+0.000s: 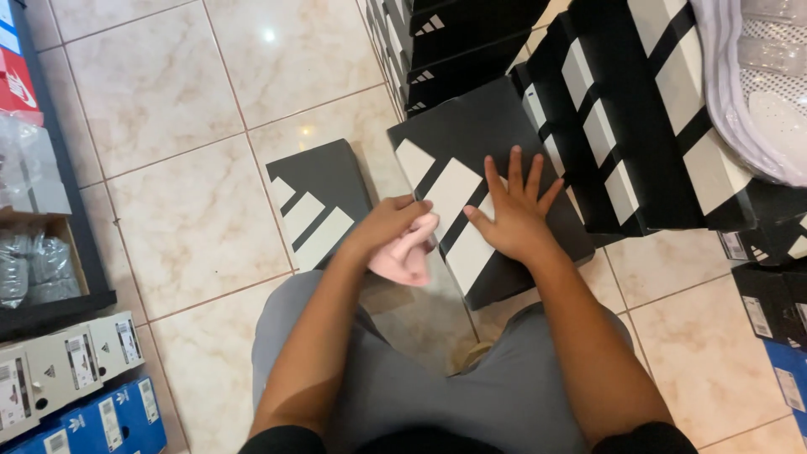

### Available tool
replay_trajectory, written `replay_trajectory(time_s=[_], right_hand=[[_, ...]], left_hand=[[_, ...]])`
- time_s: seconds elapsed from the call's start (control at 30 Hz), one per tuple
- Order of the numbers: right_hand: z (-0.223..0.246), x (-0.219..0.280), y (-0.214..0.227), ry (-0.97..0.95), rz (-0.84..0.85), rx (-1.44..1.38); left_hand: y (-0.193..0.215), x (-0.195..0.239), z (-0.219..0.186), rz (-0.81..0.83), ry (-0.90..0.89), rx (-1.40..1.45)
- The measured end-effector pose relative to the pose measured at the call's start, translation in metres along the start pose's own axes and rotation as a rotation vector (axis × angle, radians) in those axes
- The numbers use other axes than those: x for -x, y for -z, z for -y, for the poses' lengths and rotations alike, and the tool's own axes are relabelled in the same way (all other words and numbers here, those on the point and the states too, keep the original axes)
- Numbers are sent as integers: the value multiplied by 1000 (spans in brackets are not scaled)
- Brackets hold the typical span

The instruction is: Wiping shoe boxes with a cloth and organizing them in a warehouse.

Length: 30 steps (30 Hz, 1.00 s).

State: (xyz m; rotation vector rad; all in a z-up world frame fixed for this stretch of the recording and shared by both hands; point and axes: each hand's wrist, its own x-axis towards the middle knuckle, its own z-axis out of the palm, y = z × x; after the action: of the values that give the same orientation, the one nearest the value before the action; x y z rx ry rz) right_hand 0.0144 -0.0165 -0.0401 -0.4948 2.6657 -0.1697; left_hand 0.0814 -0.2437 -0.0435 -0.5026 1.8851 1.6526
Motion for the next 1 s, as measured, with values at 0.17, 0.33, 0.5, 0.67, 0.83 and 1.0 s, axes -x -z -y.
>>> replay_trajectory(time_s=[0.17, 0.33, 0.5, 0.67, 0.83, 1.0], right_hand=[[-8, -10, -8, 125, 47, -1], [-11, -14, -11, 229, 52, 6], [-46, -27, -19, 563, -147, -99], [-45, -35, -19, 684, -267, -244], [-52, -41, -15, 715, -445, -473], [-80, -20, -5, 158, -554, -264]], left_hand=[[50, 31, -21, -187, -120, 325], [83, -41, 65, -80, 180, 765], [111, -67, 104, 3, 228, 454], [85, -32, 48, 176, -23, 93], [81, -36, 62, 253, -53, -199], [88, -29, 68, 270, -8, -134]])
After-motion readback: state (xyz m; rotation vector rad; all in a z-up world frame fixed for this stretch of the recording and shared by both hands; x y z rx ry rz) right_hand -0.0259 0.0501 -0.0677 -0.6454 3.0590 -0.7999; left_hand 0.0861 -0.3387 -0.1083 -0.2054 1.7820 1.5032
